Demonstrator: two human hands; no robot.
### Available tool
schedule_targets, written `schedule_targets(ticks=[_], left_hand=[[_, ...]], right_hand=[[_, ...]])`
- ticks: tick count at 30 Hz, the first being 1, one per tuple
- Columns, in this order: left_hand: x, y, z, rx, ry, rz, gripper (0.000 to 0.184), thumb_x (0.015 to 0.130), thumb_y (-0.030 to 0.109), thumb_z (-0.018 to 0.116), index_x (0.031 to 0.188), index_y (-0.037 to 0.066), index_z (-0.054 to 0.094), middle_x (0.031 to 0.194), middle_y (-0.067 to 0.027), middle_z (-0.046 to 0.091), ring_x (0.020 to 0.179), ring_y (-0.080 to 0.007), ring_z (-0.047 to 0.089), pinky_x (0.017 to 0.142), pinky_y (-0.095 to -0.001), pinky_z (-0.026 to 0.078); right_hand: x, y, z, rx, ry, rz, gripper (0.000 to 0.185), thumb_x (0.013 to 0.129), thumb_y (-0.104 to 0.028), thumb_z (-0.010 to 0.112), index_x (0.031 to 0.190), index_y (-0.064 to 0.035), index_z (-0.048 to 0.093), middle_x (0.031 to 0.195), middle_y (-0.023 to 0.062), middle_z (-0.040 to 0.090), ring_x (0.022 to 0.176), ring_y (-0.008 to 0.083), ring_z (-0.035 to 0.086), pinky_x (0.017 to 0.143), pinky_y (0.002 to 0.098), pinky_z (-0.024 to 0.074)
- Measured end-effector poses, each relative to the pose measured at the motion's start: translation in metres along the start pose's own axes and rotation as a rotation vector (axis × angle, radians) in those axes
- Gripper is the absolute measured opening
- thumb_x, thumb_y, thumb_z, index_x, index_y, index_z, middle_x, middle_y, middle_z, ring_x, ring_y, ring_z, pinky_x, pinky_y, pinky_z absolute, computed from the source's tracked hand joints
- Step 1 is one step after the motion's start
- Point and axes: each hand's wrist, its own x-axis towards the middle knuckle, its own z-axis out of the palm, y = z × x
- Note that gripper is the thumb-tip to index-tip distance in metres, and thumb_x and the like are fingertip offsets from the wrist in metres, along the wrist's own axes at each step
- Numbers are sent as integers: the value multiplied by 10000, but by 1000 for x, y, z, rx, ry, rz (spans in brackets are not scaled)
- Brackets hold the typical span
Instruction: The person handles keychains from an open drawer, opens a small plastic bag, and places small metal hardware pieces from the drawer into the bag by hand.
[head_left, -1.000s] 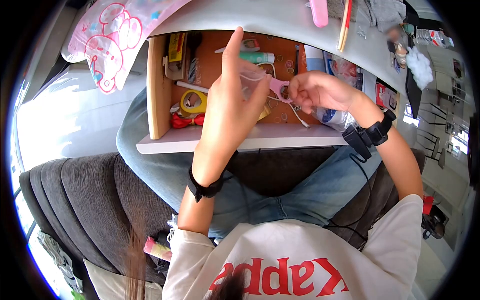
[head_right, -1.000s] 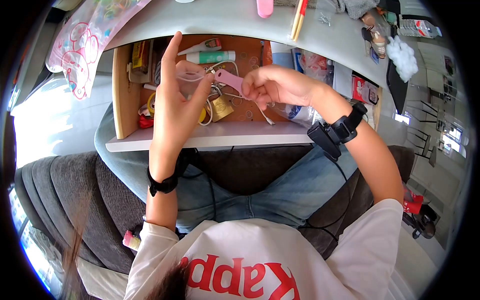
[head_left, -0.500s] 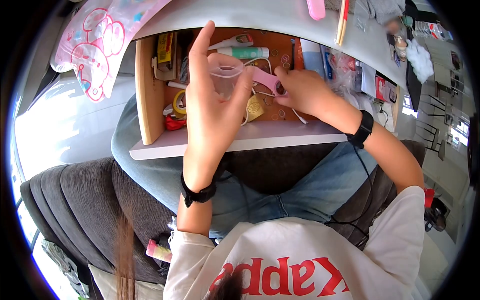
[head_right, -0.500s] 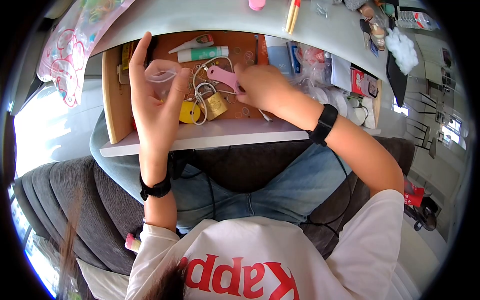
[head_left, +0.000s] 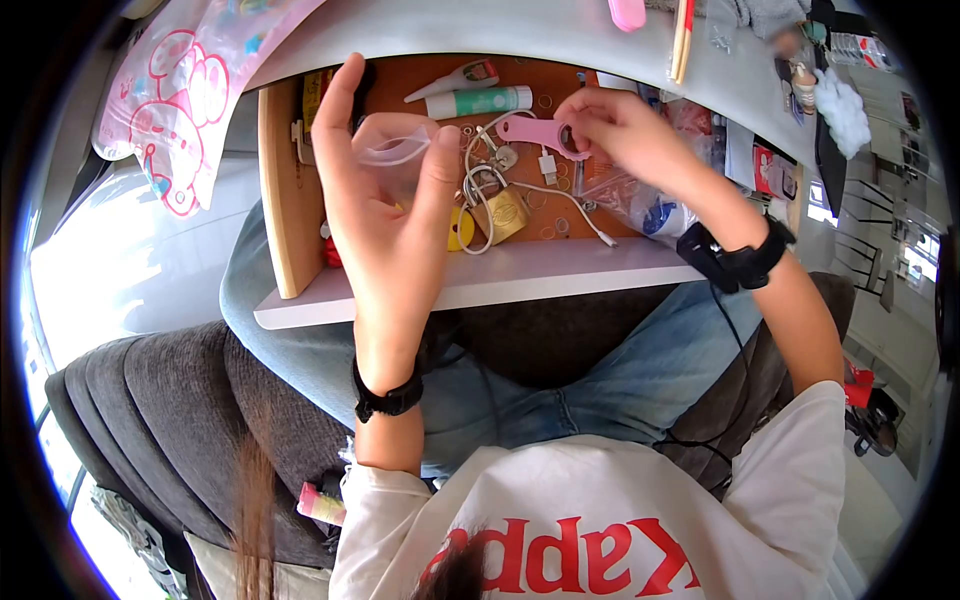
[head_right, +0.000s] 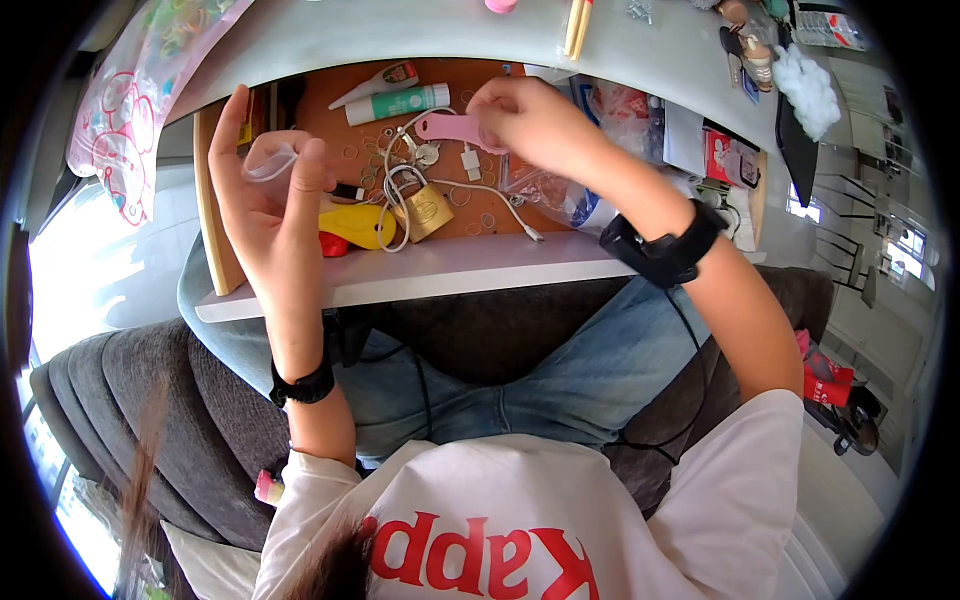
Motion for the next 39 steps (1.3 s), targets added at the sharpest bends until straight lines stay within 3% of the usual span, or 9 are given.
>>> schedule_targets(ticks=[2,6,10,19,22,25,26,29,39], left_hand=[[0,3,-2,-31,27,-20,610,838,-16,597,1358,20,280,846,-31,581,702,-50,535,632,-162,423],[2,3,-12,-40,95,-41,593,841,2,598,1349,20,292,834,-31,581,668,-49,525,602,-160,428],[3,2,-16,-64,108,-48,586,839,3,595,1343,17,298,831,-36,586,664,-63,542,605,-171,446],[3,1,-17,-56,111,-43,592,829,0,600,1339,13,301,827,-41,590,678,-68,558,625,-166,446],[3,3,-15,-45,124,-37,532,856,13,548,1334,-19,316,791,-46,561,658,-83,523,719,-248,475],[1,3,-17,-65,120,-40,510,867,13,519,1333,-36,320,769,-48,546,651,-90,502,762,-293,490],[1,2,-19,-78,118,-44,512,866,9,519,1334,-37,318,767,-48,545,650,-90,500,760,-295,489],[1,2,-20,-126,135,-70,526,863,9,527,1343,-23,314,768,-46,550,663,-88,507,752,-286,483],[0,-1,-25,-58,90,-78,585,855,71,607,1358,18,313,808,-31,581,624,-55,533,542,-154,411]], right_hand=[[-2,-2,-8,512,-160,179,237,933,-161,474,1082,10,542,710,18,572,558,41,523,495,168,405],[2,10,-17,811,-630,179,268,941,-109,434,1168,26,482,828,72,613,695,93,608,608,196,497],[1,16,-2,839,-675,160,325,910,-47,458,1222,43,444,1156,169,548,1150,250,524,998,307,420],[14,9,13,860,-566,1,287,850,-7,465,1125,8,546,1076,92,581,1030,181,562,894,259,445],[26,-11,17,706,-477,114,235,831,-72,518,1054,-21,572,932,56,588,847,121,540,732,241,433],[36,-42,33,23,-294,43,178,863,-106,499,975,-36,618,811,28,589,779,109,542,656,265,437],[49,-12,48,-105,-179,-320,150,871,-141,513,914,-50,625,762,54,598,719,175,588,601,322,461],[50,-9,59,-835,157,-580,122,836,-148,559,872,-44,613,801,97,610,752,281,607,618,386,481],[52,-22,69,-875,225,-628,83,733,0,541,794,-23,592,806,112,609,771,308,631,653,386,517]])
